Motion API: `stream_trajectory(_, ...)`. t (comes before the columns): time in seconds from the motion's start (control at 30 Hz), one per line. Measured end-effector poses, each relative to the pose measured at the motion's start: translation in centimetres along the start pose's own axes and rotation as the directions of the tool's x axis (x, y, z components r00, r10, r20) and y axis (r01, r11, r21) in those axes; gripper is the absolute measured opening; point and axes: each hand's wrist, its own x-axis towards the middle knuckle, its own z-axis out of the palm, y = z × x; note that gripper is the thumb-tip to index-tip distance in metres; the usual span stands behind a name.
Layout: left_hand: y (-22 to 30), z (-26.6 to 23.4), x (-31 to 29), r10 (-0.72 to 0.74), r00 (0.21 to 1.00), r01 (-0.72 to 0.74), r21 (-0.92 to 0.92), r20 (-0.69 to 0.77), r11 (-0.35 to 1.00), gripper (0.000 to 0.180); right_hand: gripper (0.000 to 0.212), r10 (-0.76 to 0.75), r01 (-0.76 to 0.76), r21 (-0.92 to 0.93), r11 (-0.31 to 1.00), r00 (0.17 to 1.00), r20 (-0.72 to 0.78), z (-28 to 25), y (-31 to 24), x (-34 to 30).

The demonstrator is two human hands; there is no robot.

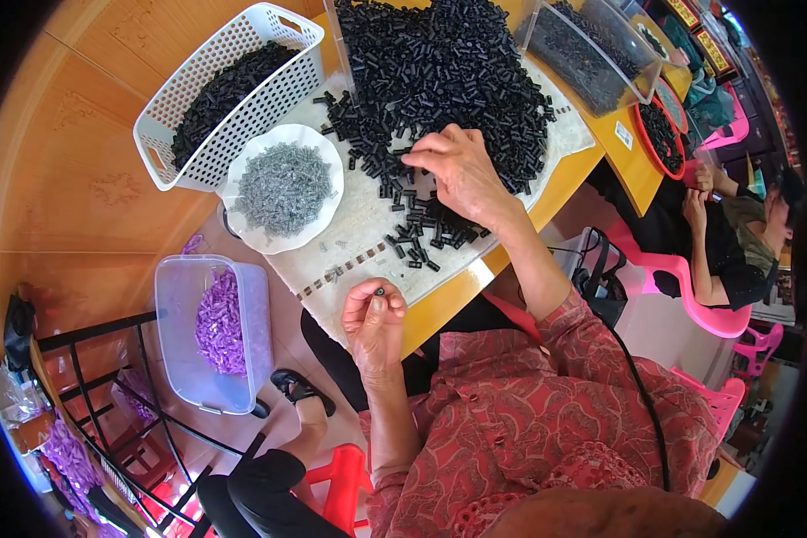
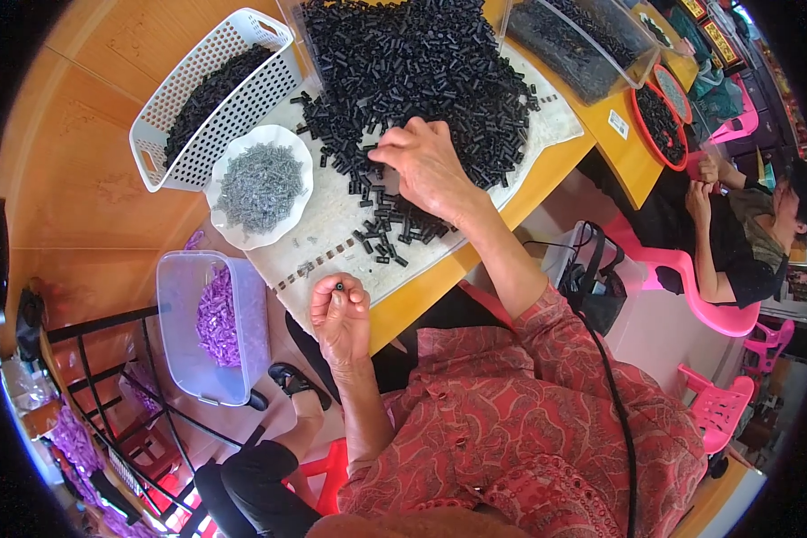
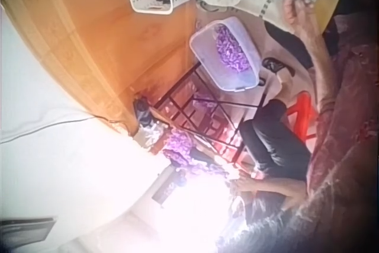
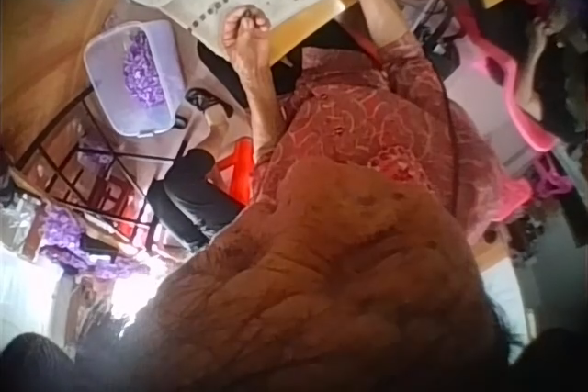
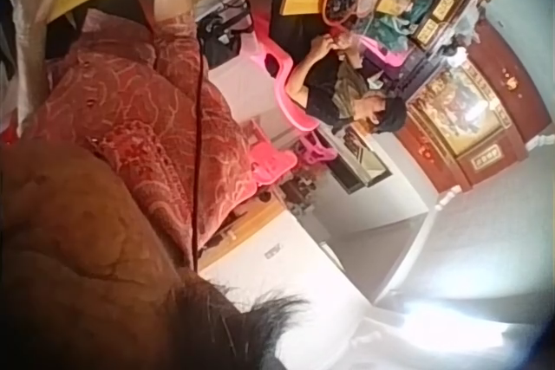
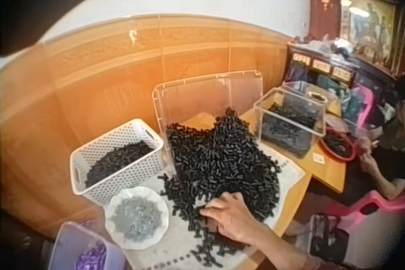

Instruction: The person assembles small plastic fasteners by hand, inserting metal pins into black plastic housings.

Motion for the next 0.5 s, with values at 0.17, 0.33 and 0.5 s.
stream_trajectory(0.17, 0.0, -0.1, 0.1, 0.007, 1.000, -0.007, -0.001, 0.003, 1.000, 0.020, 0.031, 0.067, -0.068, -0.038, 0.997, 0.997, -0.022, -0.5, 1.5, -0.4)
stream_trajectory(0.33, 0.0, 0.0, 0.1, 0.005, 1.000, -0.005, -0.013, 0.003, 1.000, 0.020, 0.016, 0.121, -0.123, -0.019, 0.992, 0.988, -0.100, -0.1, 2.2, -1.2)
stream_trajectory(0.5, -0.1, -0.3, 0.1, 0.009, 1.000, -0.009, -0.007, -0.003, 1.000, 0.020, 0.015, 0.106, -0.110, -0.041, 0.993, 0.991, -0.083, -0.3, 1.3, -0.9)
